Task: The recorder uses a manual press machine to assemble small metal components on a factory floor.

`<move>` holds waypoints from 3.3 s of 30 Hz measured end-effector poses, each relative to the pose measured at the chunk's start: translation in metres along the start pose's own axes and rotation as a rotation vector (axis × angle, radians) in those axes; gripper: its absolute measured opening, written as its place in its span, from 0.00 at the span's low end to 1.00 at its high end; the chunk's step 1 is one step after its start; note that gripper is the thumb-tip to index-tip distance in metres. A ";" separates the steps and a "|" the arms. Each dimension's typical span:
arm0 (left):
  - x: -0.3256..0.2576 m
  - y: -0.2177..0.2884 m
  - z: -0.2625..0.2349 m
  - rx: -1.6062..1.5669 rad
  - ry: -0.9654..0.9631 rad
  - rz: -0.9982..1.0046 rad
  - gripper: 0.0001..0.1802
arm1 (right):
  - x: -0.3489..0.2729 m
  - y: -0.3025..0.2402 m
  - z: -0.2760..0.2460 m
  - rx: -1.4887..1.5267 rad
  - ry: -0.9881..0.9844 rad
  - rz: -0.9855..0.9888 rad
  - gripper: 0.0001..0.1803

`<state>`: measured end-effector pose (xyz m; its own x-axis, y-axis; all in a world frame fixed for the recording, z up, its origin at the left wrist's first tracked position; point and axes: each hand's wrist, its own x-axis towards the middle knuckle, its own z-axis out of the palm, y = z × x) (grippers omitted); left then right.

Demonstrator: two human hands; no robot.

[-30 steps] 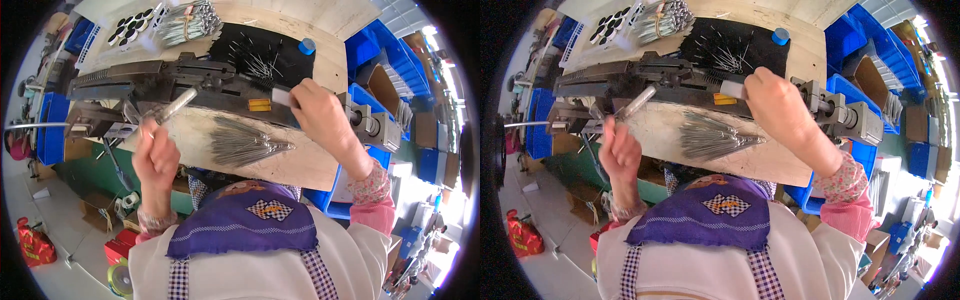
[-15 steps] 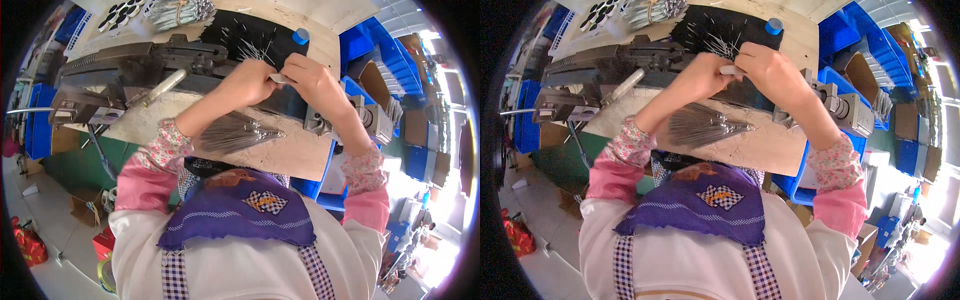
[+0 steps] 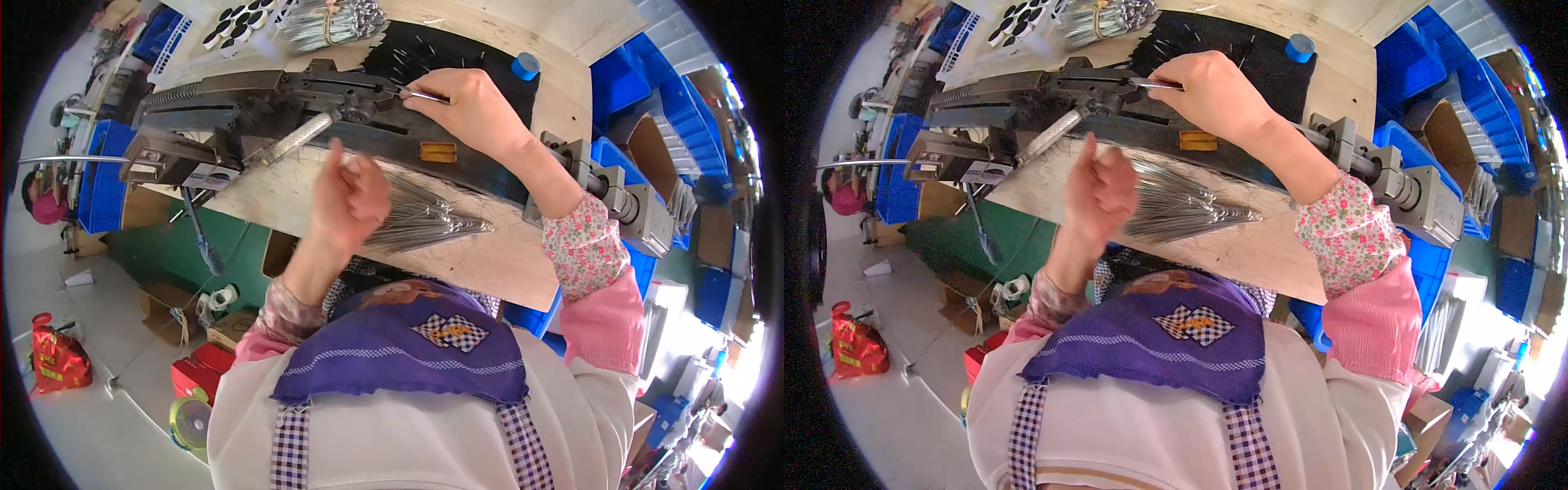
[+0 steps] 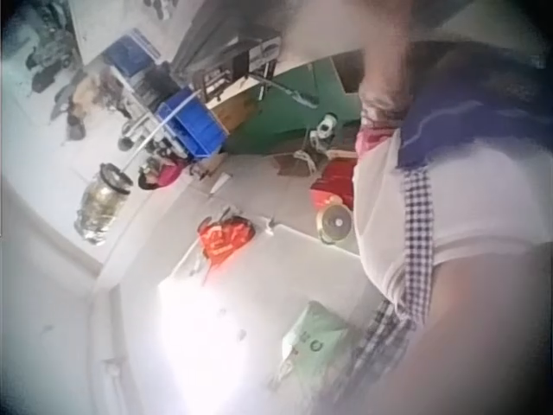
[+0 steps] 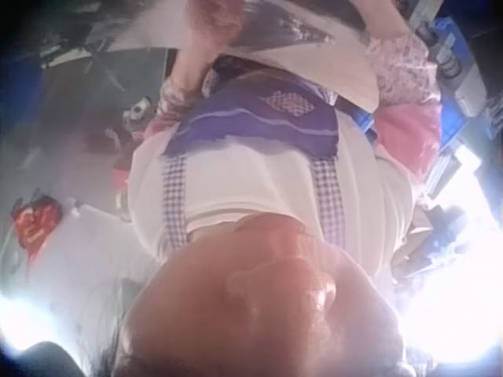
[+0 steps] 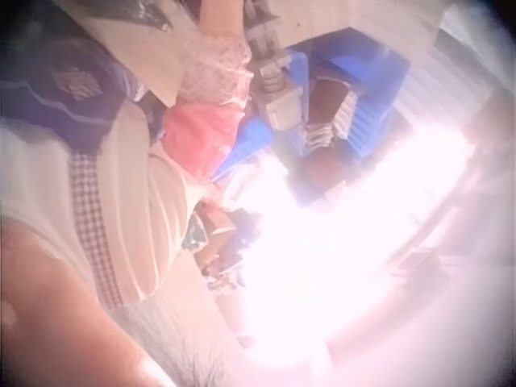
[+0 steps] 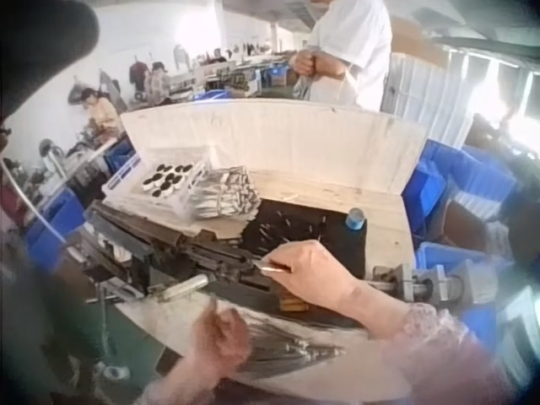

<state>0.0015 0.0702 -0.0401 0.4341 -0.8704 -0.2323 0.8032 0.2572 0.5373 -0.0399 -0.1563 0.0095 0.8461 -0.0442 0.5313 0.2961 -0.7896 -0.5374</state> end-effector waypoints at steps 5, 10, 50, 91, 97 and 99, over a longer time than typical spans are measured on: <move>0.004 0.056 0.065 -0.638 -0.294 -0.194 0.25 | 0.000 0.003 0.002 -0.013 -0.114 0.077 0.10; 0.009 0.009 0.062 0.847 0.269 -0.109 0.14 | 0.006 -0.002 0.005 0.015 -0.129 0.109 0.09; 0.048 -0.021 0.084 0.443 -0.158 -0.090 0.13 | -0.074 -0.072 -0.094 0.114 0.213 0.636 0.11; 0.056 -0.009 0.062 -0.440 0.029 0.006 0.40 | -0.013 -0.053 -0.027 -0.365 -0.157 -0.004 0.20; 0.047 -0.008 0.062 -0.363 -0.020 0.124 0.38 | -0.006 -0.028 -0.041 -0.213 -0.158 0.259 0.08; 0.048 -0.009 0.062 -0.320 -0.041 0.141 0.35 | -0.003 -0.025 -0.036 -0.231 -0.160 0.248 0.08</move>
<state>-0.0098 0.0001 -0.0057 0.5383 -0.8315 -0.1372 0.8265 0.4891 0.2787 -0.0661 -0.1588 0.0450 0.9436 -0.1693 0.2845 -0.0187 -0.8851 -0.4650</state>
